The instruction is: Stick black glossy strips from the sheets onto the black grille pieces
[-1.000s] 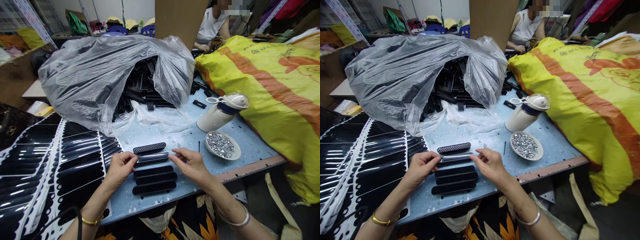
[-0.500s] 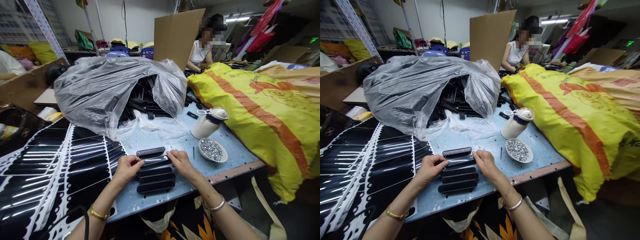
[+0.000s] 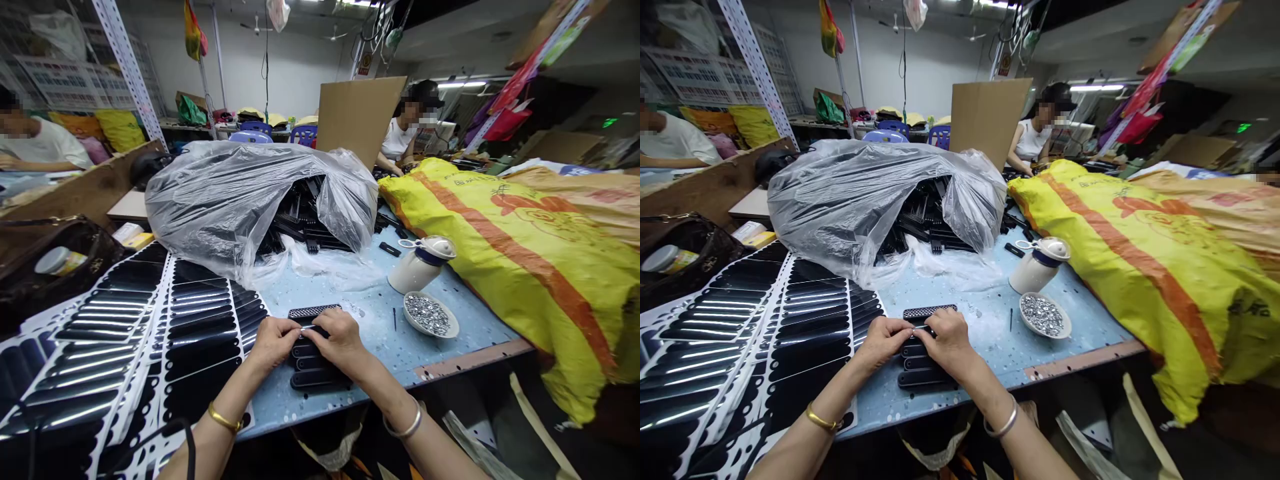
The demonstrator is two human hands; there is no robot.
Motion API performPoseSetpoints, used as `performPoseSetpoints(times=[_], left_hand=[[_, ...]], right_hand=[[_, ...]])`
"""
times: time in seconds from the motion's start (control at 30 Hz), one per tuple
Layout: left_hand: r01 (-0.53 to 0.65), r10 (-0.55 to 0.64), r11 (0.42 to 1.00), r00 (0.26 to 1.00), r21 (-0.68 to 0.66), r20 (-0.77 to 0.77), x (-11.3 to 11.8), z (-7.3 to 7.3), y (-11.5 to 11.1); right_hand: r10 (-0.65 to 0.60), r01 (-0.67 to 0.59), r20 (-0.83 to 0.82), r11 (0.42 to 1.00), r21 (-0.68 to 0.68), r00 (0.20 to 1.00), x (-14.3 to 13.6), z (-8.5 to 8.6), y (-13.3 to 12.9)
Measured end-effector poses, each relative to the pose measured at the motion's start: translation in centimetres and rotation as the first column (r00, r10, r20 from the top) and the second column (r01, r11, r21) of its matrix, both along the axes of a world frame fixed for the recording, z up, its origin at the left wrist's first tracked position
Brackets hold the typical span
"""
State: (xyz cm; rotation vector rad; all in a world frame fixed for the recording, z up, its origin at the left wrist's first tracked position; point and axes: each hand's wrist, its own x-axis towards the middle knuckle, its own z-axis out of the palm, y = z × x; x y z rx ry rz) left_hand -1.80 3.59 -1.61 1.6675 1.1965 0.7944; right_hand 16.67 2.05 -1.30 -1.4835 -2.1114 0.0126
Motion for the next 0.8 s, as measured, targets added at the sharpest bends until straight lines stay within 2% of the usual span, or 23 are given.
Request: performPoseSetpoints(times=[0.13,0.37,0.57,0.8], left_hand=[[-0.035,0.035,0.998,0.999,-0.055,0.012,0.0,-0.3,0.2],[-0.071,0.070,0.994,0.997,-0.087,-0.012,0.2,-0.2,0.2],[-0.117,0.116,0.993,0.991,-0.014,-0.064,0.3,-0.1,0.2],[-0.123,0.121,0.992,0.990,-0.033,-0.070,0.1,-0.5,0.2]], right_hand=[[-0.088,0.066,-0.109,0.980,-0.190,0.990,0.9,-0.2,0.4],[-0.294,0.248,-0.133,0.926,-0.285,0.946,6.4,0.4,0.4],[-0.273,0.193,-0.211,0.922,-0.336,0.939,5.8,0.4,1.2],[-0.299,0.191,-0.321,0.926,-0.326,0.899,6.0,0.5,2.1]])
